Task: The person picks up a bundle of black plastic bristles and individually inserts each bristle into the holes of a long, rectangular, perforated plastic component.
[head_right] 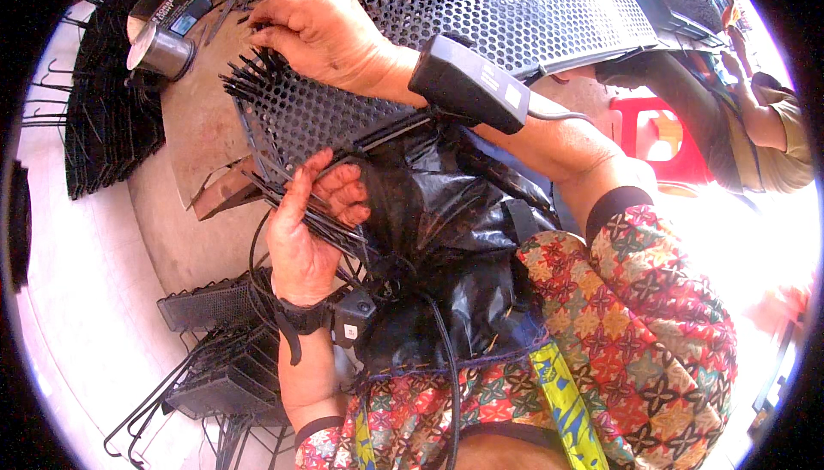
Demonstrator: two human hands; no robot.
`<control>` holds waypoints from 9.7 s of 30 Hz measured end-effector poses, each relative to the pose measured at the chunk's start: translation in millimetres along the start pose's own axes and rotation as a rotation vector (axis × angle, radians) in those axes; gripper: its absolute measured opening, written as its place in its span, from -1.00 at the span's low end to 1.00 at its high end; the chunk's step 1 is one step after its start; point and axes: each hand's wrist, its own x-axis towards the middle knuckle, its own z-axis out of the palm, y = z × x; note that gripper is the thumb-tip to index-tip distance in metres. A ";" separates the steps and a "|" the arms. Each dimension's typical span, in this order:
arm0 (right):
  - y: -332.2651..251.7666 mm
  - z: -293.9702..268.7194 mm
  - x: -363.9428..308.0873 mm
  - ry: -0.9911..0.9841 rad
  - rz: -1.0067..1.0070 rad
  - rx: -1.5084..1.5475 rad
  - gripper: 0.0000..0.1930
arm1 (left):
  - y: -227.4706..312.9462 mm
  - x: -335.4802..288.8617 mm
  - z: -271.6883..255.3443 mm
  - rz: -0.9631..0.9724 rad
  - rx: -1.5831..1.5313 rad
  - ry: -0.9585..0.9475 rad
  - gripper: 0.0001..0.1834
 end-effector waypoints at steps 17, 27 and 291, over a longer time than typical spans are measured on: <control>-2.9 9.9 20.5 -0.485 -0.282 -0.314 -0.89 | -4.6 1.8 3.8 -0.039 0.069 0.027 -0.61; -12.8 4.3 8.0 -0.306 -0.324 -0.300 -0.83 | -3.8 3.1 1.3 -0.053 0.044 -0.100 -0.59; -56.7 -77.0 -63.2 -0.160 0.915 0.586 -0.82 | -18.1 3.5 13.3 0.140 0.277 0.045 -0.87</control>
